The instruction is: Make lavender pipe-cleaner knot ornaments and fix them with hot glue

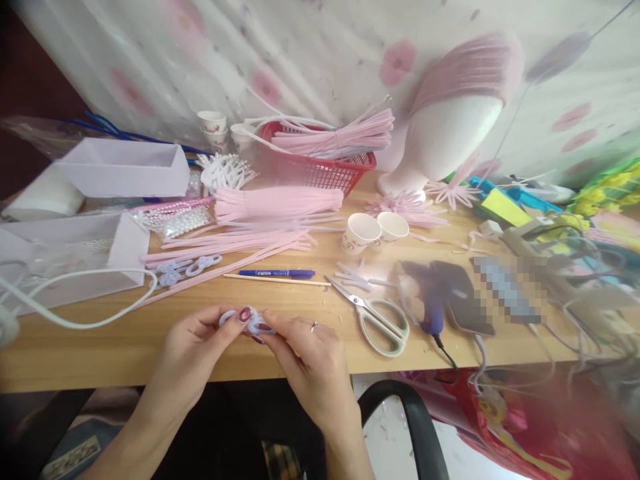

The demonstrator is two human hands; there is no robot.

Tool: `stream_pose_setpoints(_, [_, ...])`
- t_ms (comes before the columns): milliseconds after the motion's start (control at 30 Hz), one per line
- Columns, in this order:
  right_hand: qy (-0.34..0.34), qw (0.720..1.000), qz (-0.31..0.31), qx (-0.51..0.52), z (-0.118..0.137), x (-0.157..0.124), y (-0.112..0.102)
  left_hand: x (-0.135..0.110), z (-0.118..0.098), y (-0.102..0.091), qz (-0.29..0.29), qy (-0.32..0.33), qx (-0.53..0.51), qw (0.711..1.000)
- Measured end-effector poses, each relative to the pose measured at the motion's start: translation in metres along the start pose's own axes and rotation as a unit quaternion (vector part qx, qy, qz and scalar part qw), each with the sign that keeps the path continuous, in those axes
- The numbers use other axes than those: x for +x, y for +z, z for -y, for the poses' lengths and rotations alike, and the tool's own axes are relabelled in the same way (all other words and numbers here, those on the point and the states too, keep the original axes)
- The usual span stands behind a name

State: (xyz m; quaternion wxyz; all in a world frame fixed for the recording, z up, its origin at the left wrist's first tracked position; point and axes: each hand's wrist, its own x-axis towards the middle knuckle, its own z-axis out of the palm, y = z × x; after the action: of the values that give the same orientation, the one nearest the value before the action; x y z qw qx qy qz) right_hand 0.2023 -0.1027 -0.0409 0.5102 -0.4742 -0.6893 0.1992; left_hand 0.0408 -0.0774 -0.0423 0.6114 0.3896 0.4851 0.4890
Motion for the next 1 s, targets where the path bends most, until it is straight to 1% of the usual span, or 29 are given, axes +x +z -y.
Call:
stream_pose_setpoints(67, [0.006,1.000,-0.002,0.006,0.000,0.000,0.000,0.003,0.002,-0.002,0.016,0.003,-0.003,1.000])
stream_pose_setpoints(100, [0.019,1.000,-0.001,0.016,0.000,0.000,0.000,0.004,0.003,-0.003,0.023,0.006,-0.005,1.000])
stream_pose_setpoints(133, [0.040,0.999,0.003,0.033,0.000,-0.001,0.001,0.005,0.004,-0.004,0.028,0.009,-0.008,1.000])
stream_pose_setpoints(200, [0.106,0.991,0.010,0.087,0.001,-0.002,0.004,0.006,0.005,-0.003,0.026,0.019,-0.016,0.999])
stream_pose_setpoints(267, [0.180,0.971,0.009,0.155,0.001,-0.002,0.008,0.005,0.005,-0.001,0.015,0.035,-0.013,0.999])
stream_pose_setpoints(367, [0.259,0.930,0.020,0.259,0.001,0.001,0.011,0.003,0.002,0.000,0.012,0.067,0.036,0.997])
stream_pose_setpoints(400, [0.280,0.915,0.035,0.288,0.000,0.002,0.010,0.002,0.001,-0.001,0.022,0.074,0.058,0.995])
stream_pose_setpoints(467, [0.312,0.889,0.066,0.329,-0.001,0.005,0.008,0.003,-0.001,-0.005,0.059,0.074,0.089,0.991])
stream_pose_setpoints(600, [0.345,0.858,0.097,0.368,-0.003,0.010,0.003,0.009,-0.007,-0.017,0.151,0.050,0.119,0.980])
stream_pose_setpoints(733, [0.375,0.833,0.116,0.390,-0.004,0.012,0.002,0.015,-0.015,-0.024,0.218,0.052,0.150,0.963])
stream_pose_setpoints(800, [0.386,0.823,0.121,0.398,-0.004,0.012,0.002,0.017,-0.017,-0.025,0.233,0.050,0.158,0.958])
stream_pose_setpoints(867, [0.394,0.819,0.113,0.402,-0.004,0.012,0.002,0.017,-0.017,-0.025,0.237,0.049,0.158,0.957])
stream_pose_setpoints(933, [0.393,0.821,0.095,0.403,-0.005,0.012,0.003,0.017,-0.016,-0.024,0.233,0.047,0.145,0.960])
stream_pose_setpoints(1000, [0.386,0.827,0.069,0.402,-0.007,0.010,0.004,0.015,-0.013,-0.023,0.218,0.035,0.111,0.969])
